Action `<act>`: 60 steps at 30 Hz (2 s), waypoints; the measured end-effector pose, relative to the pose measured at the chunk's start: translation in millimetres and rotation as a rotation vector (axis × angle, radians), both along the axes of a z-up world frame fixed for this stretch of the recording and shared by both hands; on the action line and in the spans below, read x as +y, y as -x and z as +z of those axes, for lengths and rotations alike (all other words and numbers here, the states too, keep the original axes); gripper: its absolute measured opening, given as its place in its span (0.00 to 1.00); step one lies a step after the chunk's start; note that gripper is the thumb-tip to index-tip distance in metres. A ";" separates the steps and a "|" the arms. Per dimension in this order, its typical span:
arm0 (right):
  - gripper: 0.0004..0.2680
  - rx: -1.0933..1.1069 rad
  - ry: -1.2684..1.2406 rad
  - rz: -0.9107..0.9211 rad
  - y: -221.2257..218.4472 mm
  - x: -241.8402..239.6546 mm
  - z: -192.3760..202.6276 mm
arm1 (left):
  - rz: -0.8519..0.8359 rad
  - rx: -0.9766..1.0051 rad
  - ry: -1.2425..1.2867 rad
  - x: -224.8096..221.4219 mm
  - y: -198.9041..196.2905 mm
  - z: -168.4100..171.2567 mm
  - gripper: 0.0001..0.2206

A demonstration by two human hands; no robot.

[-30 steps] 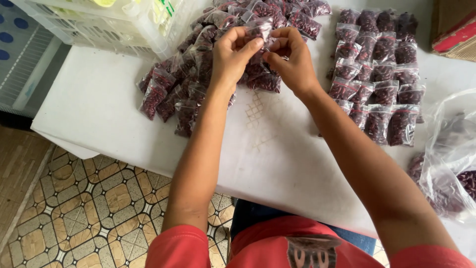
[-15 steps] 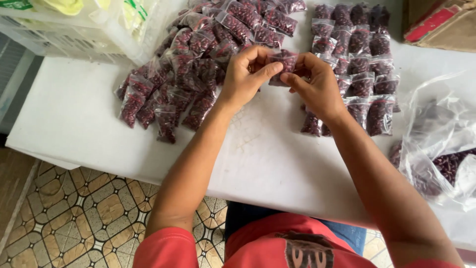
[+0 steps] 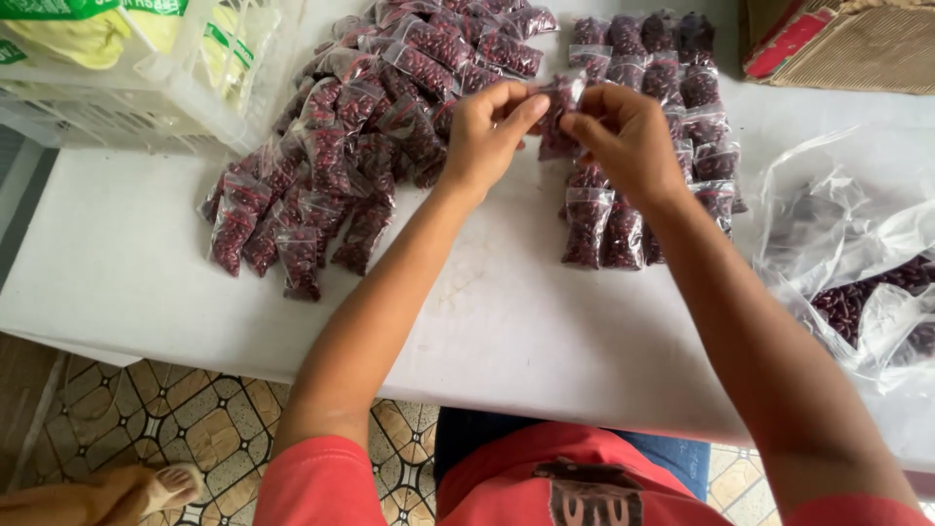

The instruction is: The person arranges small transparent pouches filled with red beans on a white table. They pick up pouches from a large pile on the left and place them in neat rows on the right side of the table, continuing this process throughout the clip.

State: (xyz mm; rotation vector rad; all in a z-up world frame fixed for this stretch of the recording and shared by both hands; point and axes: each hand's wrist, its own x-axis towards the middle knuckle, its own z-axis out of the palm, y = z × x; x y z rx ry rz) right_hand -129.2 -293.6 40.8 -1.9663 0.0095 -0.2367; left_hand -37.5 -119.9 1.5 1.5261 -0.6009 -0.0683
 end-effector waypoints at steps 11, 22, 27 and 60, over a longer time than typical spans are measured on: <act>0.03 0.093 -0.001 -0.202 -77.9 -94.4 -15.7 | 0.142 0.040 -0.038 -118.6 -87.7 -2.0 0.05; 0.05 0.321 0.010 -0.358 -116.2 -122.5 -41.2 | 0.203 0.121 -0.424 -163.5 -125.8 -29.5 0.11; 0.07 0.301 0.034 -0.320 -127.7 -129.1 -49.5 | 0.219 0.092 -0.500 -162.2 -129.4 -36.2 0.12; 0.08 0.078 0.117 -0.011 -55.5 -64.9 2.6 | -0.098 -0.016 -0.478 -53.8 -60.4 29.7 0.13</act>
